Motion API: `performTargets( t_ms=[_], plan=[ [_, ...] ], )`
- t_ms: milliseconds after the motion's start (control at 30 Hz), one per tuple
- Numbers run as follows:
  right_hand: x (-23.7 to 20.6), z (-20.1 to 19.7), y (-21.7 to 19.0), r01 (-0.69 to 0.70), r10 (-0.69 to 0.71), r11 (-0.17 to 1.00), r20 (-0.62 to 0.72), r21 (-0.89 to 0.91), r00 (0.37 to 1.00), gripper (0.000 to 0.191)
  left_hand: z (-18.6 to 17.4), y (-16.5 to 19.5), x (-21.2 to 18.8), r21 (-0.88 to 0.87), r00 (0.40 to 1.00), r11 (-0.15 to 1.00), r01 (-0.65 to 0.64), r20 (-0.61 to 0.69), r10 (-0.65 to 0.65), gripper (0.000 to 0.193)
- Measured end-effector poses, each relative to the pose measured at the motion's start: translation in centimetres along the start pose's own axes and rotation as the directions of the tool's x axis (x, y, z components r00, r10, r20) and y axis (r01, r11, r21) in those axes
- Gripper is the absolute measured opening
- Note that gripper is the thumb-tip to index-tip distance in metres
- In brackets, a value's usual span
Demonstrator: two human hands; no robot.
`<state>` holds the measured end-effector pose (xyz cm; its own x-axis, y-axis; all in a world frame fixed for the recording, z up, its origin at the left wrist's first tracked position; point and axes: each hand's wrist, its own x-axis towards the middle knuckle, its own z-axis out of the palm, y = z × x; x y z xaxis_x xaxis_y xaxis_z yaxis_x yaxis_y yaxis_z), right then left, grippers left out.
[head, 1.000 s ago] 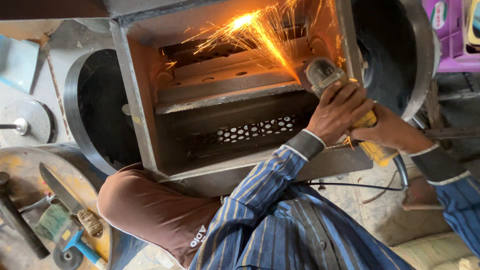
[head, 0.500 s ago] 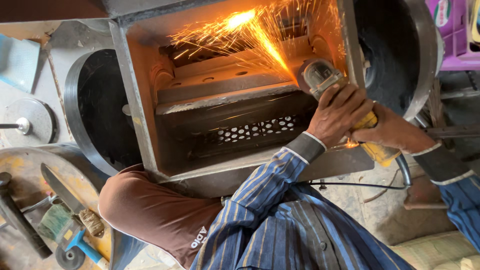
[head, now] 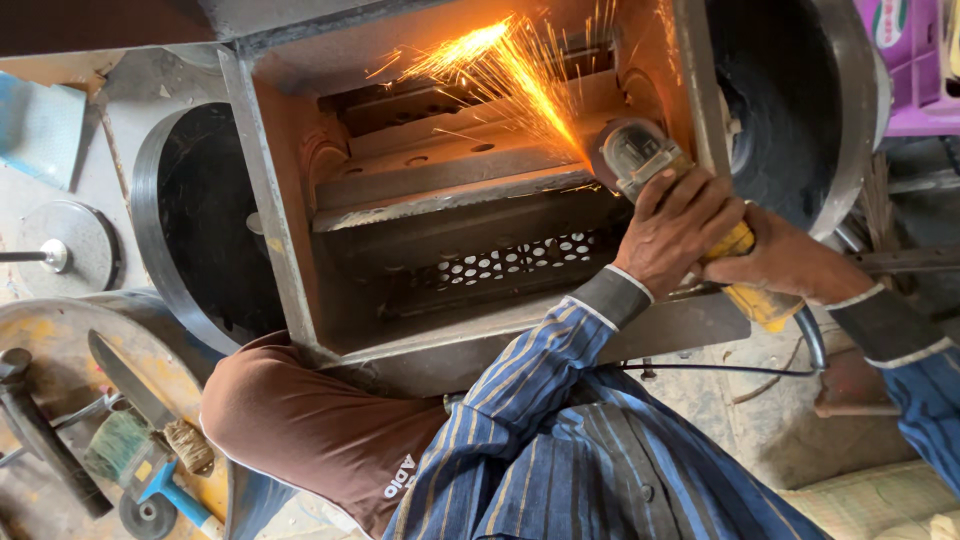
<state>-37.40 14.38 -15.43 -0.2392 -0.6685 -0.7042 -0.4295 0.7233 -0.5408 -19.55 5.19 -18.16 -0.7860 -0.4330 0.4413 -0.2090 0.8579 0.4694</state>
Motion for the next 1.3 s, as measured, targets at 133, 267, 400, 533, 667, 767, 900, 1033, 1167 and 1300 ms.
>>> performTargets(
  t_ms=[133,267,400,533,667,767,900,1033,1167,1300],
  plan=[
    [0.1,0.2,0.0,0.033,-0.033,0.998,-0.004,0.045,0.999,0.075,-0.2,0.0,0.0,0.019,0.999,1.000,0.008,0.030,-0.009,0.074],
    [0.0,0.3,-0.3,0.043,-0.042,0.999,-0.020,0.028,0.999,0.072,-0.3,0.0,-0.1,-0.001,1.000,1.000,0.014,0.023,-0.014,0.070],
    [-0.5,0.4,-1.1,0.037,-0.036,0.999,-0.022,0.024,0.999,0.070,-0.4,-0.2,-0.1,-0.006,1.000,1.000,0.011,-0.002,-0.011,0.067],
    [-0.8,0.6,-2.0,0.098,-0.097,0.991,-0.017,0.089,0.995,0.069,-0.4,-0.4,-0.1,-0.017,1.000,1.000,0.012,0.008,-0.012,0.064],
    [-0.8,0.5,-2.1,0.055,-0.058,0.984,0.009,0.167,0.998,0.064,-0.1,-0.7,0.3,0.022,1.000,1.000,-0.002,-0.007,0.002,0.054],
    [-0.6,0.4,-1.8,0.059,-0.058,0.969,-0.009,0.240,0.998,0.055,0.1,-1.2,1.0,0.002,0.998,0.999,-0.043,-0.044,0.043,0.048],
    [-0.6,0.2,-1.6,0.107,-0.100,0.965,-0.038,0.240,0.994,0.055,-0.1,-1.0,1.4,0.009,0.998,0.999,-0.051,-0.026,0.051,0.049],
    [-0.8,0.7,-1.9,0.084,-0.083,0.974,-0.013,0.211,0.996,0.053,-1.3,-0.9,1.1,-0.009,0.999,0.999,-0.043,-0.002,0.043,0.050],
    [-1.5,0.6,-2.5,0.049,-0.072,0.957,0.070,0.286,0.995,0.058,-2.3,-0.8,1.1,-0.060,0.998,0.996,-0.059,-0.019,0.058,0.049],
    [-3.5,0.6,-2.9,0.038,-0.039,0.959,-0.001,0.279,0.999,0.070,-2.6,-0.9,1.6,-0.117,0.992,0.985,-0.128,0.002,0.130,0.049]
  ],
)
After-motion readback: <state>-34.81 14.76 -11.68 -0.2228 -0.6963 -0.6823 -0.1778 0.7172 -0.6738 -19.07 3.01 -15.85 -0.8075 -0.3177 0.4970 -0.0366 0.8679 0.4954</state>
